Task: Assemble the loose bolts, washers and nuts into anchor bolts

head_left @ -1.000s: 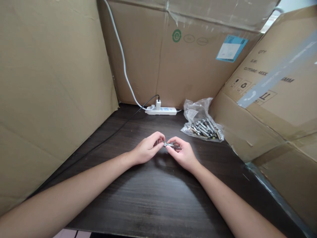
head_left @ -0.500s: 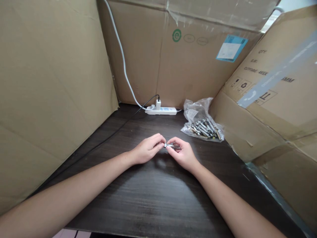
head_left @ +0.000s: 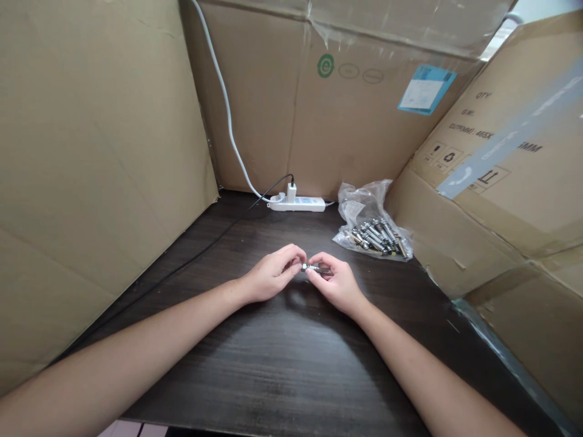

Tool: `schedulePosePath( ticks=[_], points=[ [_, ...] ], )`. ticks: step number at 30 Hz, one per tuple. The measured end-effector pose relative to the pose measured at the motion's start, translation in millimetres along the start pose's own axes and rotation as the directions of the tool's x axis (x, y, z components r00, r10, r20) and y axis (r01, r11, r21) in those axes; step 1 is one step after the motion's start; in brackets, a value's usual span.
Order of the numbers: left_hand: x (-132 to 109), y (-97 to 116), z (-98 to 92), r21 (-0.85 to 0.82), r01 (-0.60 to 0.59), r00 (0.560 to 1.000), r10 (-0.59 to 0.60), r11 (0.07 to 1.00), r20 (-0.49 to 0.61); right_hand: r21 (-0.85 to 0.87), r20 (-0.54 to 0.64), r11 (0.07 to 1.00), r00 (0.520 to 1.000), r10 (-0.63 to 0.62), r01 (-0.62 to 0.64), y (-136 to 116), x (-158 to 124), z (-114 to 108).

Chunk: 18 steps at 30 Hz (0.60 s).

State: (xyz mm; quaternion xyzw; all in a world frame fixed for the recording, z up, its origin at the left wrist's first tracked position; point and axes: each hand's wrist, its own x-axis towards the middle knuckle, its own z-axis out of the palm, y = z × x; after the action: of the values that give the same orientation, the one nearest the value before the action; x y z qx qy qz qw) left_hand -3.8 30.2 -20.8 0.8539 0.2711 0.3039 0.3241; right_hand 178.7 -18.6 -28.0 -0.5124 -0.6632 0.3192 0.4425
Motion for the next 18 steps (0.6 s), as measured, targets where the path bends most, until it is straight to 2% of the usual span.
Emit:
schedulePosePath(
  ticks=[3, 7, 18],
  points=[
    [0.2, -0.1, -0.2, 0.023, 0.026, 0.999, -0.027, 0.999, 0.018, 0.010, 0.001, 1.000, 1.000, 0.001, -0.001, 0.1, -0.1, 0.1],
    [0.9, -0.5, -0.8, 0.045, -0.022, 0.999, 0.020, 0.999, 0.042, 0.000, 0.002, 1.000, 1.000, -0.001, 0.001, 0.9, -0.5, 0.0],
    [0.3, 0.5, -0.5, 0.043, -0.037, 0.999, 0.037, 0.998, 0.013, -0.002, 0.004, 1.000, 1.000, -0.002, 0.002, 0.6, -0.1, -0.3]
  ],
)
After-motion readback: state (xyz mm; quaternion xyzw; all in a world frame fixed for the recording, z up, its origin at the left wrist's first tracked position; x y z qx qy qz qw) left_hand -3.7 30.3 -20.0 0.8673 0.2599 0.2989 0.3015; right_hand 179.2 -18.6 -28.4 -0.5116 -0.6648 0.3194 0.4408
